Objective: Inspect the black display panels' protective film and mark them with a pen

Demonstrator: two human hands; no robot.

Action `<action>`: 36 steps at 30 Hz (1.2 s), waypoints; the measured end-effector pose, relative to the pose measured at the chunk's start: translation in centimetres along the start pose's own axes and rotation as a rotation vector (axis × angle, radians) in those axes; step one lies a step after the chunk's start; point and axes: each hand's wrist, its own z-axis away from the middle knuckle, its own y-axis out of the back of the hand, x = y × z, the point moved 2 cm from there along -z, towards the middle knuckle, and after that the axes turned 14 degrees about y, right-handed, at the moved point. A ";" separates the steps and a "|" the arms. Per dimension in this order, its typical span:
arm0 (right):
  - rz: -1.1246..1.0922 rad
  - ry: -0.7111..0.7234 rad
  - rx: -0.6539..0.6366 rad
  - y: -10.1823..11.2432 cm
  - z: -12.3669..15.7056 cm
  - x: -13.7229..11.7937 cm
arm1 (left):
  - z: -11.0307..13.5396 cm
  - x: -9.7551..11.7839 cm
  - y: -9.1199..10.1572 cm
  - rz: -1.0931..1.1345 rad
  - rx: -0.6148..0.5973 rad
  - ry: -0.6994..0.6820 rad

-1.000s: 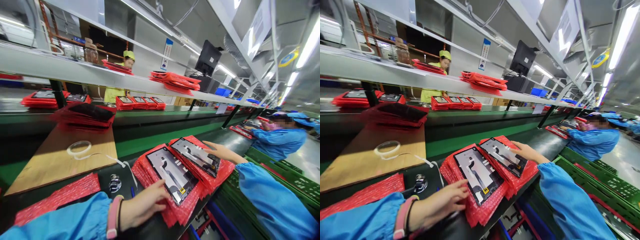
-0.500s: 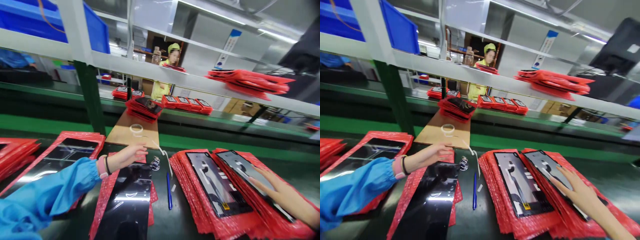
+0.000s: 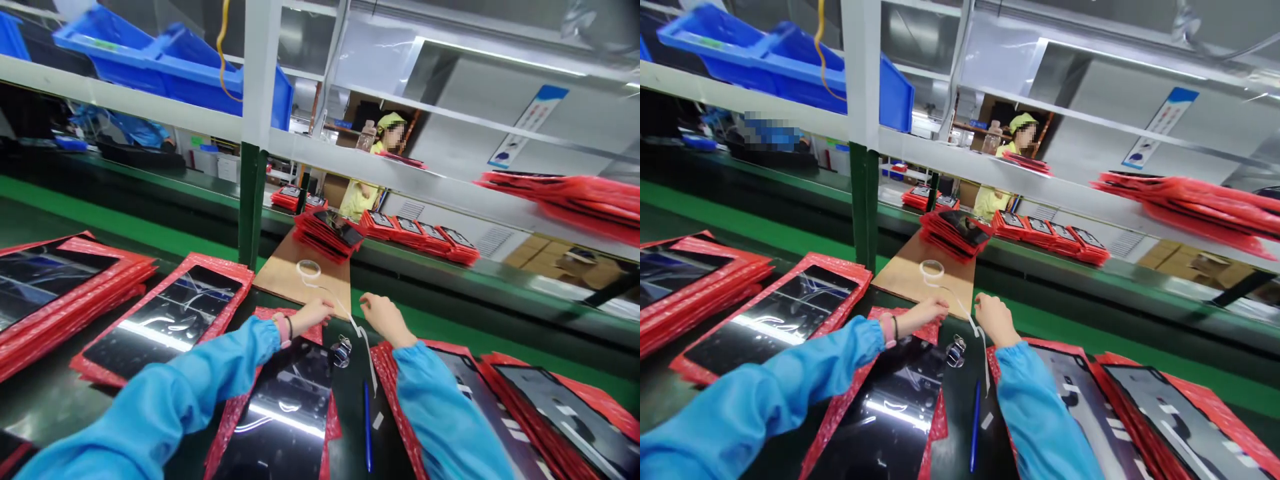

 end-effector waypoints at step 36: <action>-0.722 0.172 0.598 -3.3 -3.6 1.2 | -0.9 17.2 6.3 -1.292 0.081 -0.628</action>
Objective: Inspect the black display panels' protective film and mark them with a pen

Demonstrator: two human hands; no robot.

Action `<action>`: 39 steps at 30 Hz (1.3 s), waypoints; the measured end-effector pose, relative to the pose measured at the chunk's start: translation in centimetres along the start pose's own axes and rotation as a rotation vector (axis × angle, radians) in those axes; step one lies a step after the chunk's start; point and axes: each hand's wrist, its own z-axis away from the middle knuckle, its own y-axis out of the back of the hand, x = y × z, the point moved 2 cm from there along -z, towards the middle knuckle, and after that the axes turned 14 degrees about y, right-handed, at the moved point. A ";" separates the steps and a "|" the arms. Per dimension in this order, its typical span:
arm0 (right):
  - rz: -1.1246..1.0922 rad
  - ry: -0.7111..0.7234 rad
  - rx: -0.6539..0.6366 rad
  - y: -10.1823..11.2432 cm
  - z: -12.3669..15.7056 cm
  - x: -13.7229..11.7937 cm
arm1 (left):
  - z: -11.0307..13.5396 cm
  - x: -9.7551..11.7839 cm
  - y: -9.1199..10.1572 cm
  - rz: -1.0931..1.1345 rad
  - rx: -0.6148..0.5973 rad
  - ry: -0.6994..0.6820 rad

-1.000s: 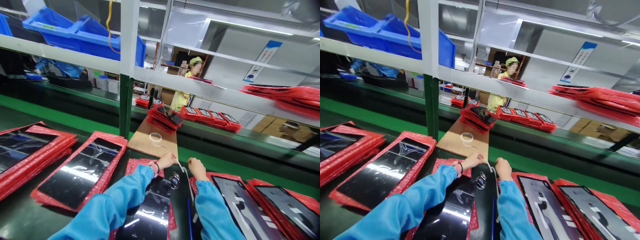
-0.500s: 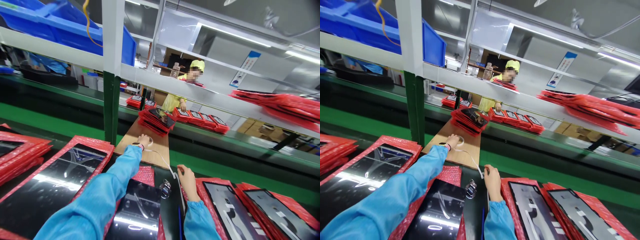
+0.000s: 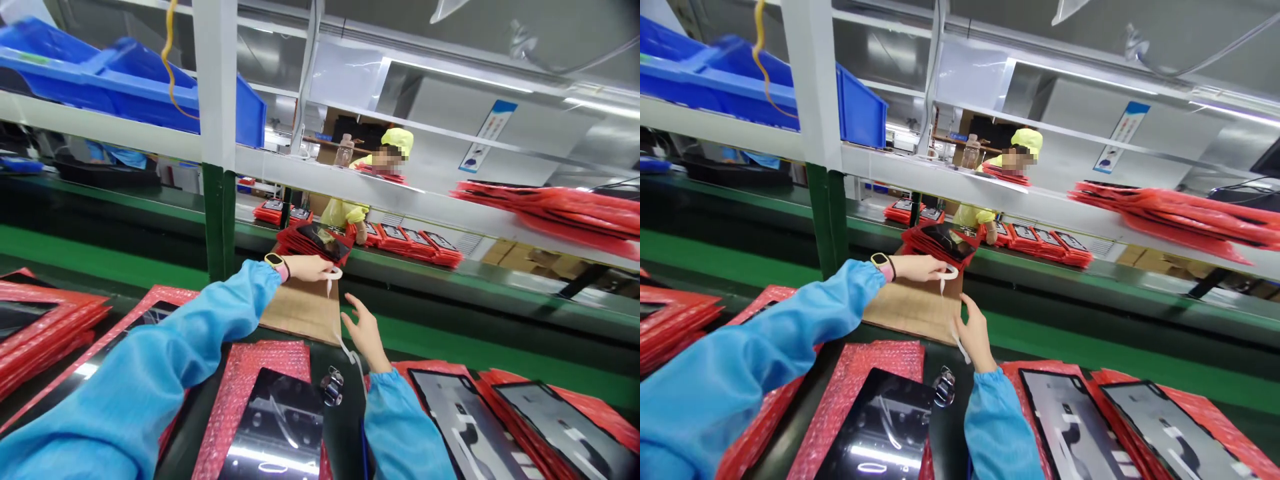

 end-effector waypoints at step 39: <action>-0.588 -0.110 0.512 22.9 -10.5 -6.5 | -8.5 18.7 19.6 -0.396 0.641 -0.150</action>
